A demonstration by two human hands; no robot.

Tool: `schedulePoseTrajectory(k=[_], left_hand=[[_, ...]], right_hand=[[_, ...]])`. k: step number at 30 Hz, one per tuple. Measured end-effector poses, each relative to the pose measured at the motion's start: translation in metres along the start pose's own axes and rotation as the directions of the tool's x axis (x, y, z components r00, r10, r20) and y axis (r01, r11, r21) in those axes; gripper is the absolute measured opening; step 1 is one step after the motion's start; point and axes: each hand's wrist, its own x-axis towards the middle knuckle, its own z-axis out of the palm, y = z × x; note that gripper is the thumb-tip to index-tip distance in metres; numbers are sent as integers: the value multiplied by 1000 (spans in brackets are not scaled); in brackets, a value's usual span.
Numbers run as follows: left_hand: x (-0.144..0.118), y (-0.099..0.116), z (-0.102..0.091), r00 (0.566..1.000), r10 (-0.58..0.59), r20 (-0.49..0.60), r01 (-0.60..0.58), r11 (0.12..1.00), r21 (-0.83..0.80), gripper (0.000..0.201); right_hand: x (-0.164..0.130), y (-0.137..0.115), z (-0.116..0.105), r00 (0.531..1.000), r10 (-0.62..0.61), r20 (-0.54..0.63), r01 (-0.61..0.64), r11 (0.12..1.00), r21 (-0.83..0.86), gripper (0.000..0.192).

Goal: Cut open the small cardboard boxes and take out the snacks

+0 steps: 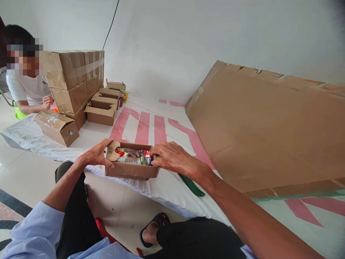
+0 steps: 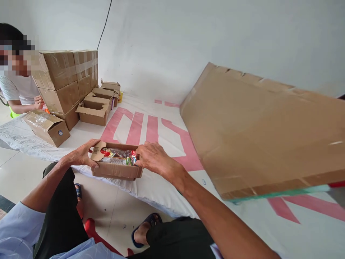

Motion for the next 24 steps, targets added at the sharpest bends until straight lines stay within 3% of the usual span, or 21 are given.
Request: schedulePoseTrajectory(k=[6, 11, 14, 18, 20, 24], left_hand=[[-1, 3, 2, 1000, -7, 1, 7, 1000, -11, 121], [-2, 3, 2, 1000, 29, 8, -29, 1000, -10, 122], [-5, 5, 2, 999, 37, 1, -37, 999, 12, 120], [-9, 7, 2, 999, 46, -1, -46, 999, 24, 119], [-10, 8, 1, 999, 49, -6, -49, 999, 22, 121], [-7, 11, 0, 1000, 27, 1, -27, 999, 26, 112]], right_hand=[[-17, 0, 34, 986, 47, -160, -5, 967, 254, 29], [-6, -13, 29, 981, -31, -189, 42, 997, 59, 18], [10, -26, 16, 998, -52, -33, 54, 997, 57, 29], [29, -36, 10, 982, 44, 186, -63, 993, 97, 32], [32, -35, 13, 985, 72, 159, -99, 980, 170, 34], [26, -28, 16, 995, 91, -38, -62, 881, 469, 18]])
